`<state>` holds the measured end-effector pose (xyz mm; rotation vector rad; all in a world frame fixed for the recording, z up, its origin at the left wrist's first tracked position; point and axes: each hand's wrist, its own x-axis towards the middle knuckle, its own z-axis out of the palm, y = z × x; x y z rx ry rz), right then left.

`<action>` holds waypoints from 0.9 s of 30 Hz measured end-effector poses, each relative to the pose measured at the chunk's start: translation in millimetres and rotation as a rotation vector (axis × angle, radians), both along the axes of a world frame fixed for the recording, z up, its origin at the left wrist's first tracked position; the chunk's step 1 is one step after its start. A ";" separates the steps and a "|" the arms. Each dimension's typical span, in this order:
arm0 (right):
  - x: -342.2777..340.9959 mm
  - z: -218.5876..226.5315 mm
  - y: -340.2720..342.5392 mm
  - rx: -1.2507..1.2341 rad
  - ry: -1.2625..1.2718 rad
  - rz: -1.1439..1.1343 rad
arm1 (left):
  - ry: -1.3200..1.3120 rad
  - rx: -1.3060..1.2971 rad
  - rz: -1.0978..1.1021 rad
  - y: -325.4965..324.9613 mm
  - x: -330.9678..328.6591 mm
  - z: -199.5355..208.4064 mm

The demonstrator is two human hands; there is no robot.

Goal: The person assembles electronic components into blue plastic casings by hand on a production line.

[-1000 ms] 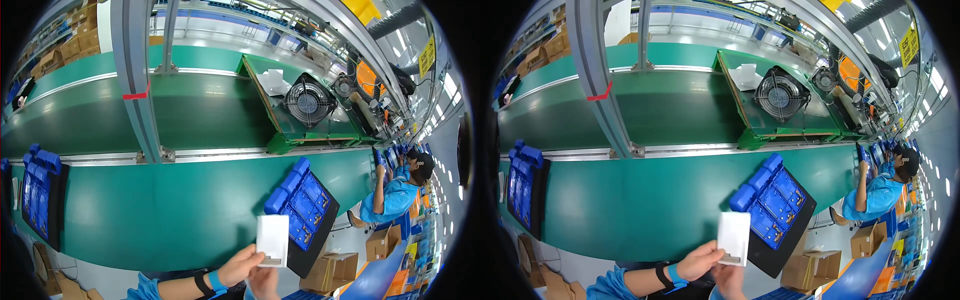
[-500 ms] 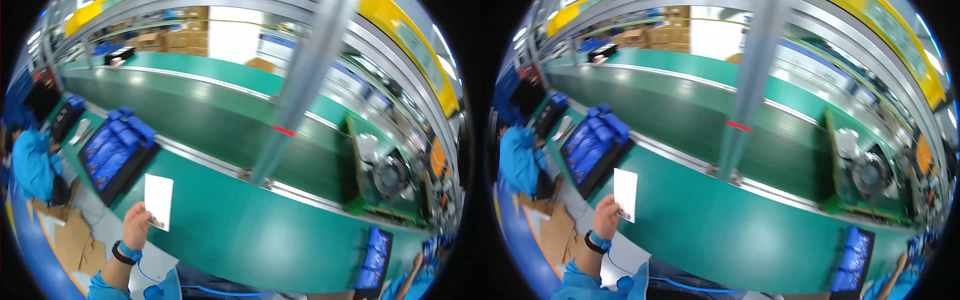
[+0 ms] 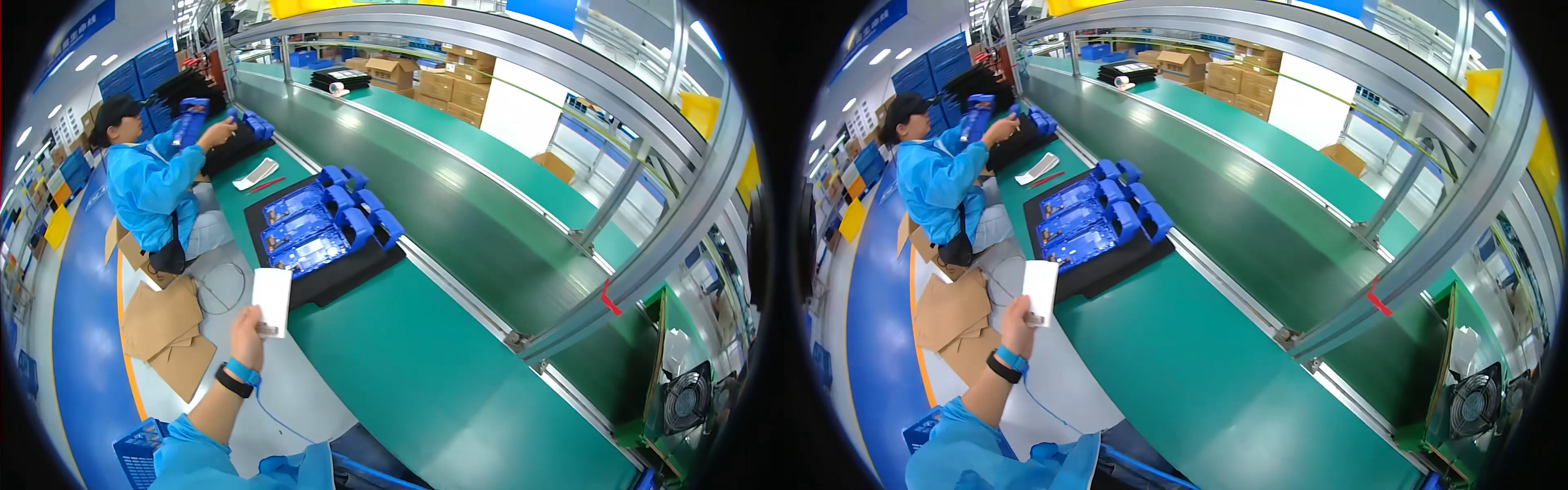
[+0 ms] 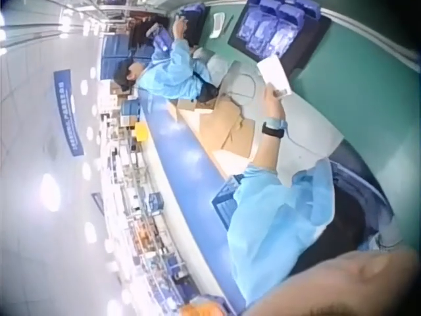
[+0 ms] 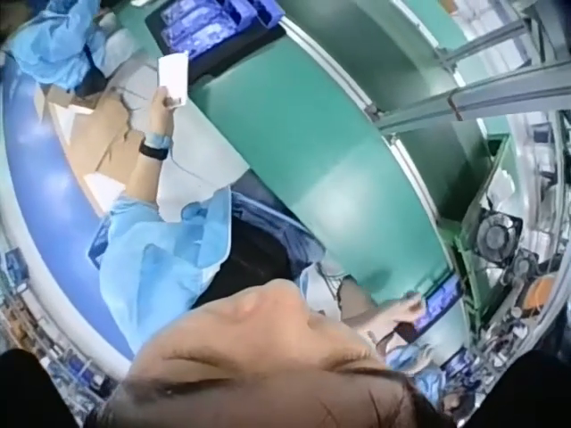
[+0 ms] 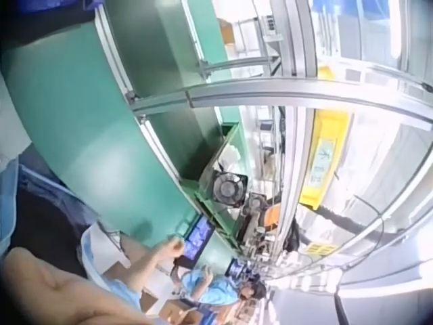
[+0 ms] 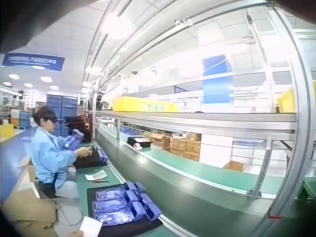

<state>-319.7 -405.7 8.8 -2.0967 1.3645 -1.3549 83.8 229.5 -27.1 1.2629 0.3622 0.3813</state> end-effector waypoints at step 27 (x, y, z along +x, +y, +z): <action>515.6 -22.8 465.9 1.519 -0.152 1.169 | 0.258 -0.268 0.054 8.1 -167.1 -46.6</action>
